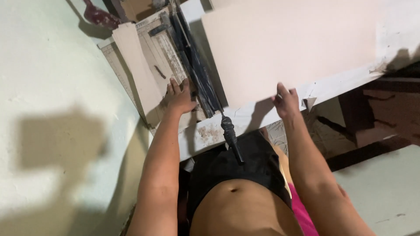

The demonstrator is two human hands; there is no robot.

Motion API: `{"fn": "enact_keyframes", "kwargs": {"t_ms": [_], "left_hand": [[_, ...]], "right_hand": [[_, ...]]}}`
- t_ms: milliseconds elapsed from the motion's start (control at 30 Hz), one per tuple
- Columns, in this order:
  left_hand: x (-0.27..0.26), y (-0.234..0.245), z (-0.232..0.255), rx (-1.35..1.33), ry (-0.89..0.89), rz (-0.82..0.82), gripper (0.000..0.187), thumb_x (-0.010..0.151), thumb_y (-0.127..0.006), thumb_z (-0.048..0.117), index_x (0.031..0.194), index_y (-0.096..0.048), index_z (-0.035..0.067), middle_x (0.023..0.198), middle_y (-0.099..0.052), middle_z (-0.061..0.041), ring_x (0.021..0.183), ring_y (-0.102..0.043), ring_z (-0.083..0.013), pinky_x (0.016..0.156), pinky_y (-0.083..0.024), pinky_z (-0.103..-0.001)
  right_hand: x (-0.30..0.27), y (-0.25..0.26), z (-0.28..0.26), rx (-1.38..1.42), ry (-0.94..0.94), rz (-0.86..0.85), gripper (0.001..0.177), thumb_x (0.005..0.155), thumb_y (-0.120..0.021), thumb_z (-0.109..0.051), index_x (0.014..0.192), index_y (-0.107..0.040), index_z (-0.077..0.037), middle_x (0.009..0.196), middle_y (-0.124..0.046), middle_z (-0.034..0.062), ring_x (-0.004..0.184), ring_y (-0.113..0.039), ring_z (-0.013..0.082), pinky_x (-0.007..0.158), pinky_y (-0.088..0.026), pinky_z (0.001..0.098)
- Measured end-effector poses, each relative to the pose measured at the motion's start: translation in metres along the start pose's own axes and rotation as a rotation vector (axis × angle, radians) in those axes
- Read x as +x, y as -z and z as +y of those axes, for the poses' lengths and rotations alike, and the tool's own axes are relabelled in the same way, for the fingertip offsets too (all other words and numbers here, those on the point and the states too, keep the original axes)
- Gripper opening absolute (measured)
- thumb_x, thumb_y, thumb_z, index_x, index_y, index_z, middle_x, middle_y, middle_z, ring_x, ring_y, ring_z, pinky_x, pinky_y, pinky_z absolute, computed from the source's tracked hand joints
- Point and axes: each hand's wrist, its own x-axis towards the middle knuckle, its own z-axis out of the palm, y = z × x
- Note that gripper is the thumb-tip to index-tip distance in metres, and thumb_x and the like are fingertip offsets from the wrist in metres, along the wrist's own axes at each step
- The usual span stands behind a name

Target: Using a manual paper cutter to cut strips of paper or cardboard on a work surface.

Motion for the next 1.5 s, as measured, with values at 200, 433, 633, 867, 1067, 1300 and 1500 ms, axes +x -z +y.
{"fn": "enact_keyframes", "kwargs": {"t_ms": [200,433,633,867,1067,1300,1500], "left_hand": [[-0.002,-0.005,-0.004,-0.063,-0.031,0.007,0.095,0.096,-0.063,0.022,0.165,0.001,0.012,0.163,0.023,-0.029,0.153,0.016,-0.0467,0.121,-0.029,-0.064],[-0.005,-0.004,-0.003,-0.061,-0.024,0.004,0.095,0.095,-0.062,0.02,0.165,0.002,0.012,0.162,0.025,-0.029,0.153,0.019,-0.0461,0.121,-0.028,-0.063],[-0.002,-0.006,-0.003,-0.044,-0.033,0.001,0.096,0.096,-0.063,0.022,0.165,0.003,0.011,0.162,0.026,-0.03,0.152,0.019,-0.0478,0.121,-0.026,-0.063],[-0.006,-0.004,0.002,-0.037,-0.032,0.015,0.094,0.094,-0.063,0.022,0.164,-0.002,0.011,0.162,0.022,-0.031,0.153,0.015,-0.0492,0.121,-0.029,-0.062],[-0.033,0.021,0.038,-0.041,-0.019,0.287,0.072,0.101,-0.062,0.027,0.161,-0.026,0.01,0.163,-0.011,-0.033,0.152,-0.015,-0.0509,0.12,-0.025,-0.066],[0.007,-0.003,0.058,0.098,-0.037,0.28,0.117,0.086,-0.085,0.034,0.167,-0.003,0.016,0.165,0.009,-0.031,0.153,0.003,-0.0529,0.118,-0.018,-0.076],[0.034,-0.015,0.056,0.204,0.046,0.25,0.114,0.084,-0.085,0.028,0.165,-0.007,0.012,0.165,0.01,-0.032,0.153,0.003,-0.0525,0.109,-0.031,-0.079]], "right_hand": [[-0.057,-0.007,0.021,-0.055,0.018,-0.035,0.034,0.097,-0.076,-0.023,0.118,-0.051,-0.012,0.092,-0.052,0.0014,0.081,-0.061,0.0182,0.079,-0.069,0.0327],[-0.032,-0.024,0.04,-0.04,0.087,-0.153,0.037,0.1,-0.074,-0.018,0.124,-0.048,-0.008,0.092,-0.056,0.0043,0.073,-0.068,0.021,0.075,-0.072,0.0385],[0.004,-0.044,0.033,-0.282,0.185,-0.204,0.037,0.101,-0.075,-0.03,0.126,-0.057,-0.009,0.095,-0.066,0.0072,0.084,-0.074,0.0244,0.081,-0.069,0.0494],[-0.008,-0.051,0.026,-0.328,0.182,-0.229,0.034,0.101,-0.074,-0.032,0.12,-0.059,-0.008,0.096,-0.073,0.0126,0.087,-0.078,0.0277,0.081,-0.066,0.0492],[-0.013,-0.056,0.023,-0.333,0.176,-0.237,0.036,0.102,-0.072,-0.032,0.122,-0.058,-0.006,0.096,-0.073,0.013,0.087,-0.079,0.0274,0.079,-0.067,0.0466],[-0.028,-0.065,0.01,-0.442,0.162,-0.219,0.042,0.103,-0.071,-0.035,0.123,-0.058,-0.002,0.091,-0.073,0.015,0.089,-0.078,0.0293,0.082,-0.064,0.0484],[-0.042,-0.062,-0.012,-0.881,0.094,-0.284,0.051,0.102,-0.07,-0.053,0.102,-0.072,-0.001,0.078,-0.072,0.0175,0.075,-0.076,0.0309,0.068,-0.063,0.0492]]}}
